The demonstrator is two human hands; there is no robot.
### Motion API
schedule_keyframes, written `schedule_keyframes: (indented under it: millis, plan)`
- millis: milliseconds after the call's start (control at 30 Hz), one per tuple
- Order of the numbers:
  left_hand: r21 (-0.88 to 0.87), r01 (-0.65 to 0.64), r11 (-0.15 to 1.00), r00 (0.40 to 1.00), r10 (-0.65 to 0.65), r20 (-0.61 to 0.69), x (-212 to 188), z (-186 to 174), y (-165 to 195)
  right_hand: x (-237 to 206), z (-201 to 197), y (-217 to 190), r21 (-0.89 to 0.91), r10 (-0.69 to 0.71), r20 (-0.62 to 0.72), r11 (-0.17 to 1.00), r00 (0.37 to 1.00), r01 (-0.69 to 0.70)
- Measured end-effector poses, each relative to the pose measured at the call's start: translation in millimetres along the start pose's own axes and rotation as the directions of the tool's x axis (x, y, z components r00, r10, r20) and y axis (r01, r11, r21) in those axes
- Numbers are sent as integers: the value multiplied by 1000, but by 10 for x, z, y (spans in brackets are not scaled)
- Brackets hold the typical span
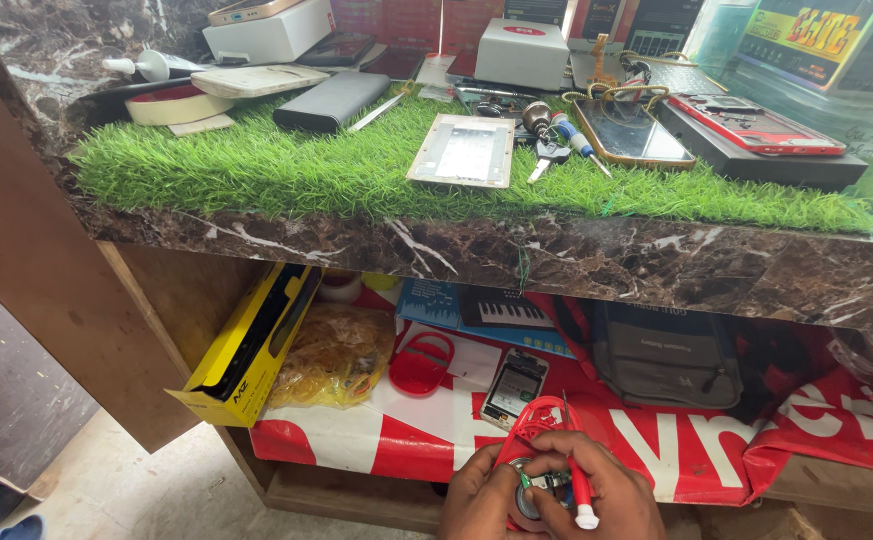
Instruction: The person repairs a red portable Bluetooth speaker at a workbench. They unscrew the speaker grille with a screwdriver, remove the internal circuit board and speaker driver, work on the wiring and components, and reassemble the parts back into the red housing.
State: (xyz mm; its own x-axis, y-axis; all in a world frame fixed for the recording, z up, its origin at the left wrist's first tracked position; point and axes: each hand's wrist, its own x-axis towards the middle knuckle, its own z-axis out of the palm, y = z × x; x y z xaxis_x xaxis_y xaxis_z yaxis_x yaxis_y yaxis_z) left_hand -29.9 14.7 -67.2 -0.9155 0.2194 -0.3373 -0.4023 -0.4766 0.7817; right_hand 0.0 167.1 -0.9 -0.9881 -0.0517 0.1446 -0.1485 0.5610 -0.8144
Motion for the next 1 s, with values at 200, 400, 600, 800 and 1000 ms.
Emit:
schedule_keyframes:
  millis: [200,400,600,800,1000]
  plan:
    - [-66,-33,997,999,34,17,123,-59,-135,3,13,8,-62,-58,-11,996,998,57]
    - [-86,-63,994,995,69,67,129,-65,-170,2,38,49,-77,-60,-9,995,998,59]
    - [-34,-59,998,997,60,47,184,-108,-241,14,32,109,-61,-34,12,998,999,35]
    - [-36,-71,997,996,73,59,197,-105,-263,22,37,98,-23,15,10,1000,1000,-15]
    - [30,-14,999,1000,14,1,101,-68,-214,7,41,72,45,145,7,988,989,-145]
